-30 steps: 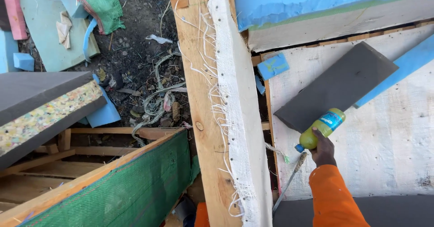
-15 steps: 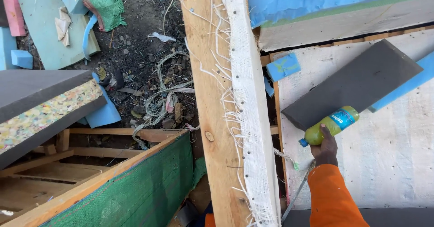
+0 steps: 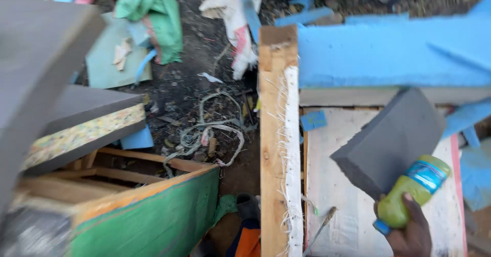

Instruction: Applying adhesive to foam blocks and joining them together to form a larger piece.

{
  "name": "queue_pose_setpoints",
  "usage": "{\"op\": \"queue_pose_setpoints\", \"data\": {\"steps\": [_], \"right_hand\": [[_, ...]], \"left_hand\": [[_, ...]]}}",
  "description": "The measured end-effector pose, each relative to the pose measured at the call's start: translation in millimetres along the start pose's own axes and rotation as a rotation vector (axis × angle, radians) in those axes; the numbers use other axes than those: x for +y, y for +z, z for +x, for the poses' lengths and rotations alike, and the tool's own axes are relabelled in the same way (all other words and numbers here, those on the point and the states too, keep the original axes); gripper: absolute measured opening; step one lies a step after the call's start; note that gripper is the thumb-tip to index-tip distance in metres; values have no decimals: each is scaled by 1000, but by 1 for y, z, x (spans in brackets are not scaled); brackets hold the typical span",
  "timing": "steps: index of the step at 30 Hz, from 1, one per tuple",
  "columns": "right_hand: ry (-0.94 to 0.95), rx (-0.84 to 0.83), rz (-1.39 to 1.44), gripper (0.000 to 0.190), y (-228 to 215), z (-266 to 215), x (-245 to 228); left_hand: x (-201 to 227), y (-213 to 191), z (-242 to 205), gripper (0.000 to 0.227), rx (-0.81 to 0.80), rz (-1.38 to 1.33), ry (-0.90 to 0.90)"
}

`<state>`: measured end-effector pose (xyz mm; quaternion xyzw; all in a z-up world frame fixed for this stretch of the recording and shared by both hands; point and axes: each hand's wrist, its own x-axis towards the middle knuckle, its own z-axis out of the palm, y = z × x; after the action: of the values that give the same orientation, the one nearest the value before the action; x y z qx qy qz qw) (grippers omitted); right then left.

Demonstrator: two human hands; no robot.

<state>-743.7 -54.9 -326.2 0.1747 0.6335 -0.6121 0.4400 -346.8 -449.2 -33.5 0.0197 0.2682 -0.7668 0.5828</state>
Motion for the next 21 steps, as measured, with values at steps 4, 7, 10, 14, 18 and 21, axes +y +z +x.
{"op": "queue_pose_setpoints", "data": {"steps": [4, 7, 10, 14, 18, 21], "right_hand": [[137, -370, 25, 43, 3, -35, -38], [214, -663, -20, 38, 30, 123, -72], [345, -984, -44, 32, 173, 241, -65], [563, -1295, -44, 28, 259, 104, 51], [569, -1545, -90, 38, 299, -319, 2], [357, -1674, -222, 60, 311, -485, 17]], "left_hand": [[26, -49, -228, 24, 67, 977, 82], [1, -114, -340, 33, 555, 2352, 231], [-13, -68, -374, 34, 280, 2114, 578], [7, -36, -434, 31, 292, 2031, 838], [43, -12, -487, 24, 21, 1717, 1282], [79, 9, -527, 36, 55, 1444, 1443]]}}
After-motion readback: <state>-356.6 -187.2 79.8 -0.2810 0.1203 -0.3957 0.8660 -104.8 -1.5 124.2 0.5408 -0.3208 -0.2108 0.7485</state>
